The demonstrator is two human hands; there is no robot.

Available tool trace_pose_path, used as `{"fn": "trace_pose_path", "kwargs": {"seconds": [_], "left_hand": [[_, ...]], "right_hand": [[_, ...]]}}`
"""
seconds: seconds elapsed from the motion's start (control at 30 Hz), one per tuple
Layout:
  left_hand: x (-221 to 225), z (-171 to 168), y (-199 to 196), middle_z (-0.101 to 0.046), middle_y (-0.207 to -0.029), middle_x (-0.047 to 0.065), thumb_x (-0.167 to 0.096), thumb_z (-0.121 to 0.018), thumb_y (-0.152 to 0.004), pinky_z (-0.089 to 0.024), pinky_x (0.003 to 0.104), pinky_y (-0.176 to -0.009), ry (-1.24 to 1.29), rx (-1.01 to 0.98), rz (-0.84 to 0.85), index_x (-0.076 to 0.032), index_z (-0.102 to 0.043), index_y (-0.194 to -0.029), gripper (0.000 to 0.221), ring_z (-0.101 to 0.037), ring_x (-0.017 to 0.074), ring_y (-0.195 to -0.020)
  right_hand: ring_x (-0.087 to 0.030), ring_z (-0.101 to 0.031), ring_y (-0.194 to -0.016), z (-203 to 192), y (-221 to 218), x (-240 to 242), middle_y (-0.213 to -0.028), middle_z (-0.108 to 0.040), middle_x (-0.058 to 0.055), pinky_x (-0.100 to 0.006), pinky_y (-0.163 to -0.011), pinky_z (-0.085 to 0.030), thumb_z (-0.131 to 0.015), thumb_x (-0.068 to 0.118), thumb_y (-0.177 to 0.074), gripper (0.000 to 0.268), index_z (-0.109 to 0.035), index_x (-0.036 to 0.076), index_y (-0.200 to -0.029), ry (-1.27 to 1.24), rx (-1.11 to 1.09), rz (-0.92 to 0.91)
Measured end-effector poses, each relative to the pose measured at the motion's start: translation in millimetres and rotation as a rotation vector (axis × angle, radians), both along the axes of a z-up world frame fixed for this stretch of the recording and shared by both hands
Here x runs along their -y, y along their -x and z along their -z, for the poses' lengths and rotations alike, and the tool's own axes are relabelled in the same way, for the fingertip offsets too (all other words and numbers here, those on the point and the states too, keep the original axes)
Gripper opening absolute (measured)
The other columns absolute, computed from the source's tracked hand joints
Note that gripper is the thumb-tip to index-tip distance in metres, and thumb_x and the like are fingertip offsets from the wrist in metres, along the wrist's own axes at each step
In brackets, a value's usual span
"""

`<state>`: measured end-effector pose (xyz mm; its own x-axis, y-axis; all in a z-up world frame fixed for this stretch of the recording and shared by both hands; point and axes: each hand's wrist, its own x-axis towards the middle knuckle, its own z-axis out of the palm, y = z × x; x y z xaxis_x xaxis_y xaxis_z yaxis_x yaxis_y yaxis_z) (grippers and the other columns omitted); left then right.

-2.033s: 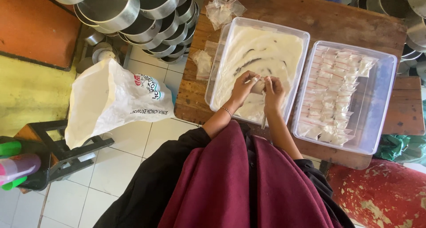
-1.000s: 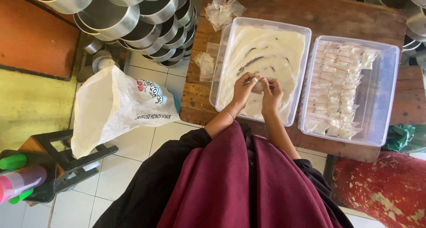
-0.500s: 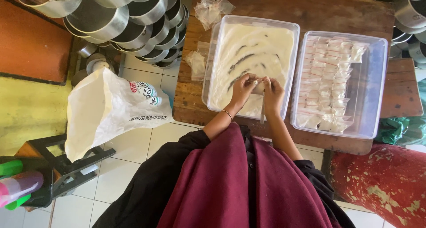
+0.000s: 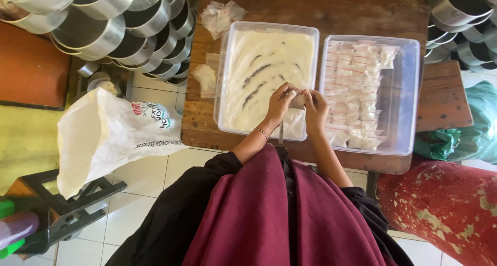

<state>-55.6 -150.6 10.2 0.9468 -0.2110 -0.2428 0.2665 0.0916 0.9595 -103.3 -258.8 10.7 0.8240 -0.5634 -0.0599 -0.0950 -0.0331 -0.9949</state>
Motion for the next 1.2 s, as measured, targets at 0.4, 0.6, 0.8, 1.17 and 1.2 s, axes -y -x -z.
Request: {"fn": "trace_pose_path", "kwargs": {"seconds": [0.4,0.6,0.8,1.17,1.2], "left_hand": [[110,20,-17,-0.077,-0.095,0.000,-0.039,-0.074,-0.094,-0.058,0.031,-0.072,-0.077,-0.035,0.058,-0.025,-0.078,-0.099,0.015,-0.069,0.0154,-0.091],[168,57,-22,-0.069,-0.096,0.008,-0.034,-0.078,-0.094,-0.061,0.038,-0.080,0.070,-0.169,0.059,-0.015,-0.075,-0.104,0.021,-0.068,0.0210,-0.093],[208,58,-41,-0.052,-0.136,0.037,-0.037,-0.073,-0.095,-0.063,0.047,-0.084,0.061,-0.290,0.173,0.000,-0.052,-0.144,0.065,-0.066,0.0428,-0.114],[274,93,-46,-0.048,-0.154,0.025,-0.044,-0.055,-0.101,-0.056,0.046,-0.105,-0.159,-0.153,0.577,-0.022,-0.048,-0.153,0.056,-0.055,0.0437,-0.134],[277,110,-46,-0.048,-0.154,0.025,-0.042,-0.053,-0.102,-0.052,0.051,-0.110,-0.179,-0.101,0.613,-0.022,-0.047,-0.154,0.056,-0.051,0.0460,-0.137]], "right_hand": [[-0.013,-0.060,-0.089,11,13,120,-0.108,-0.067,-0.006,-0.026,-0.073,-0.054,-0.079,0.035,-0.098,0.034,-0.067,0.010,-0.118,0.002,-0.185,-0.065],[-0.010,-0.063,-0.086,40,14,179,-0.107,-0.064,-0.003,-0.021,-0.071,-0.056,-0.076,0.033,-0.100,0.033,-0.060,0.010,-0.118,-0.047,-0.213,-0.107],[-0.014,-0.068,-0.077,66,5,245,-0.105,-0.069,-0.007,-0.026,-0.063,-0.061,-0.077,0.027,-0.102,0.033,-0.061,0.007,-0.123,-0.046,-0.160,-0.007],[-0.016,-0.070,-0.083,130,-43,328,-0.105,-0.071,-0.014,-0.031,-0.072,-0.065,-0.059,0.015,-0.106,0.031,-0.060,0.002,-0.134,0.007,-0.208,0.173],[-0.015,-0.070,-0.082,140,-48,332,-0.104,-0.071,-0.014,-0.030,-0.072,-0.066,-0.058,0.014,-0.105,0.030,-0.061,0.002,-0.133,0.020,-0.230,0.193]]}}
